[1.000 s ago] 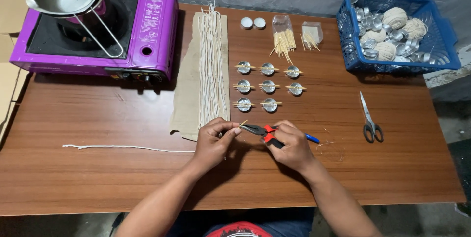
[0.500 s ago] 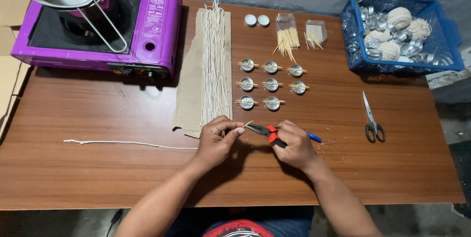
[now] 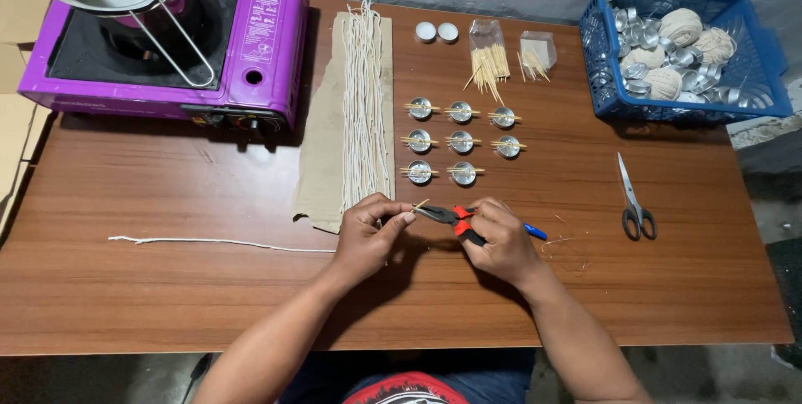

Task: Cutting candle wicks to length and assembling them with metal wick tabs using pliers and cutters.

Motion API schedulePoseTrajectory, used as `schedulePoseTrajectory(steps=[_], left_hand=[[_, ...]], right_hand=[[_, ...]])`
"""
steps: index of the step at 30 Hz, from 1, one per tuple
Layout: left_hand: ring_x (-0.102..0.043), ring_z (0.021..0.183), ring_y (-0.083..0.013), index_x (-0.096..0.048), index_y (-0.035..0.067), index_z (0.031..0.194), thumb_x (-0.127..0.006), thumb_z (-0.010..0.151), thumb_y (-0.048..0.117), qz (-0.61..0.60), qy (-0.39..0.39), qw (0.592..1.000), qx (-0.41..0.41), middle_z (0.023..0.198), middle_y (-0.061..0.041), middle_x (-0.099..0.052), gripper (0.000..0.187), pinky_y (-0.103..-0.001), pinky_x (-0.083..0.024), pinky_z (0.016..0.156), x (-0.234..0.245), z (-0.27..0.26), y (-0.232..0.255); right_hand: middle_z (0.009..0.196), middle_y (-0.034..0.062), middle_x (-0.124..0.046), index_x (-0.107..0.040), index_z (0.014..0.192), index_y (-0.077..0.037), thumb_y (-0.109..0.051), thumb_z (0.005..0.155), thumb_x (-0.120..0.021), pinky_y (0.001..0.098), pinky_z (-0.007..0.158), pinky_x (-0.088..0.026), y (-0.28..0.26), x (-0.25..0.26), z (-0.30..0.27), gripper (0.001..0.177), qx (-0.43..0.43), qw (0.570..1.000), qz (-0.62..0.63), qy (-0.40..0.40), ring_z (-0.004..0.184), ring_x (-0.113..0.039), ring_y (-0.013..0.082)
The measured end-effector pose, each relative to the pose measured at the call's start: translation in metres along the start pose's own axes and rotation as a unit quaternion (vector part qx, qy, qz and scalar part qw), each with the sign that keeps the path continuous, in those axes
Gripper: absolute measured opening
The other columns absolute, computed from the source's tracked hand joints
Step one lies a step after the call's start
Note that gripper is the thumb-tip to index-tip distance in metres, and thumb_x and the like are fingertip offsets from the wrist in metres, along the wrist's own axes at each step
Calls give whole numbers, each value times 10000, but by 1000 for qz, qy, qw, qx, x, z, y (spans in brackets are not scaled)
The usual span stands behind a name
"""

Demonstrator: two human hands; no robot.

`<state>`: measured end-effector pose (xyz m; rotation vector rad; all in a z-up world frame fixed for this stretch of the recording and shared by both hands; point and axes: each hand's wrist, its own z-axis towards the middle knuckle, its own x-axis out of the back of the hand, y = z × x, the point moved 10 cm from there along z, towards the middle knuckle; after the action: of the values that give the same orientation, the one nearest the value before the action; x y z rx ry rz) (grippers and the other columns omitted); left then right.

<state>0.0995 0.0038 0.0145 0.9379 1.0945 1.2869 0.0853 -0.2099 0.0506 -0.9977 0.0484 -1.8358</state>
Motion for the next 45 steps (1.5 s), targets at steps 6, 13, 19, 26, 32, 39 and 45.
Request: schedulePoseTrajectory(steps=[6,13,19,26,32,39,45], left_hand=[[-586,632,-98,-838,52,973,-822,845,55,3,-7,1000,2,711,-82,-660,129,-248,-496,597,-1,-2,-1],[-593,649,-109,-838,51,966,-830,839,63,10,-10,1000,-10,723,-91,-666,128,-257,-496,603,-6,-4,-1],[-575,668,-98,-828,37,956,-838,836,70,3,-19,1000,-14,728,-83,-666,124,-248,-479,624,-10,-10,4],[-569,660,-116,-825,27,932,-841,831,65,21,-31,999,-13,715,-89,-670,109,-275,-474,615,-14,-25,39],[-573,663,-111,-828,24,922,-843,824,55,21,-24,999,8,713,-88,-669,104,-269,-478,621,-9,-46,42],[-573,665,-115,-831,16,915,-848,811,37,8,-3,1000,14,721,-97,-667,107,-268,-490,635,-6,-50,33],[-570,690,-105,-827,9,928,-837,825,28,3,4,1000,20,743,-90,-660,105,-261,-489,644,-10,-54,33]], right_hand=[[633,29,-494,-579,593,-105,-2,741,-746,331,689,-554,-8,3,6,246,16,1000,-12,-6,795,-736,298],[618,58,-475,-555,593,-76,21,738,-714,359,647,-552,1,1,0,236,10,1000,2,-17,774,-734,325],[597,51,-474,-553,577,-74,36,680,-681,345,657,-563,-1,4,-9,197,1,999,2,-33,741,-722,332],[657,76,-525,-556,600,-73,1,714,-713,359,686,-572,-26,22,-15,207,-1,999,17,-38,795,-717,351],[657,49,-523,-542,565,-84,-4,693,-719,341,711,-570,-54,29,-5,232,-18,998,49,-43,814,-730,314],[661,62,-535,-538,584,-84,-11,732,-716,329,687,-561,-60,32,-6,243,1,999,30,-43,803,-714,302],[706,41,-558,-551,578,-91,-53,708,-760,364,770,-570,-75,42,6,249,2,999,40,-26,911,-733,306]])
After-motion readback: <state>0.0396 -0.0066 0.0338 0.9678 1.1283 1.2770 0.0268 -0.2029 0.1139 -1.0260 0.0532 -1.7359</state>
